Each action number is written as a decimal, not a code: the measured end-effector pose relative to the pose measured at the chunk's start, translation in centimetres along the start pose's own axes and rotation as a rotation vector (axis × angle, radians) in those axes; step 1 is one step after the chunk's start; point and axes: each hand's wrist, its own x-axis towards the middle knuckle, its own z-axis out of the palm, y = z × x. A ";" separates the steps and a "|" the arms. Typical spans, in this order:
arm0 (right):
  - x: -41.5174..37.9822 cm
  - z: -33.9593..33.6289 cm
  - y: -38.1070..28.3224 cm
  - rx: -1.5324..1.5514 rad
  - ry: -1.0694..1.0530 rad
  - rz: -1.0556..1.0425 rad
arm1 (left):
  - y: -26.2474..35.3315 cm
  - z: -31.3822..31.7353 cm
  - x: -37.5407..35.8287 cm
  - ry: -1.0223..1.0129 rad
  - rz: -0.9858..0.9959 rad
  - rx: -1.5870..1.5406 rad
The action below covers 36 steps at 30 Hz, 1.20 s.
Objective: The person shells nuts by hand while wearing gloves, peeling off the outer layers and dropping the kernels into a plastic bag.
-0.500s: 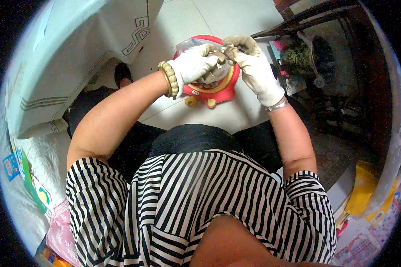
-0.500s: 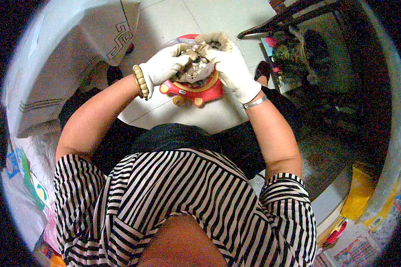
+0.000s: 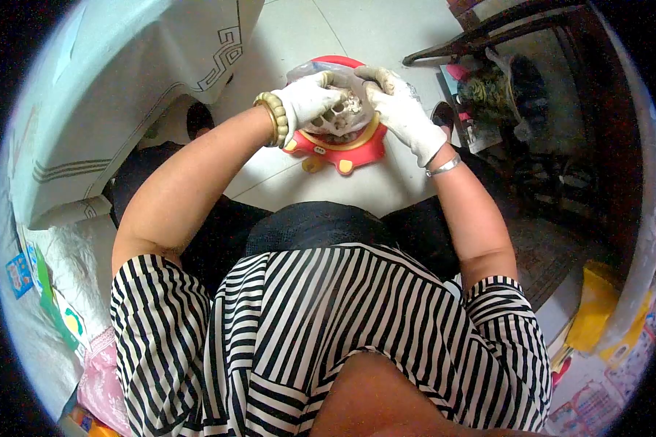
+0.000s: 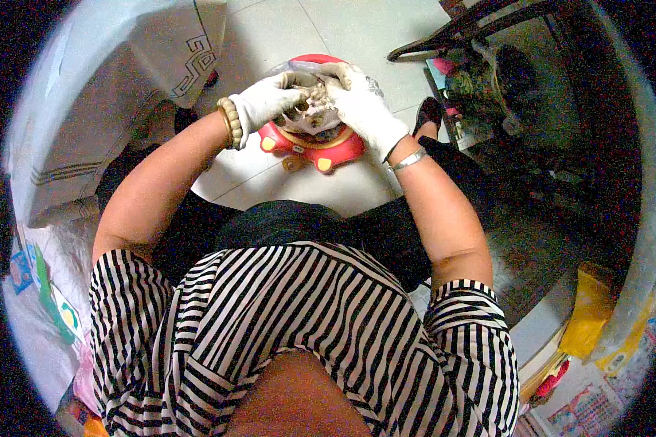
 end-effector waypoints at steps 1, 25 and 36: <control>0.0 -0.2 -0.4 0.001 0.000 0.000 | -1.1 -0.2 0.8 0.026 0.038 -0.030; 1.2 0.1 0.0 1.397 -0.160 0.391 | -1.3 0.4 0.9 -0.214 0.162 -0.525; 2.0 2.0 1.2 1.114 -0.035 0.388 | -2.8 0.7 1.6 -0.056 -0.025 -0.499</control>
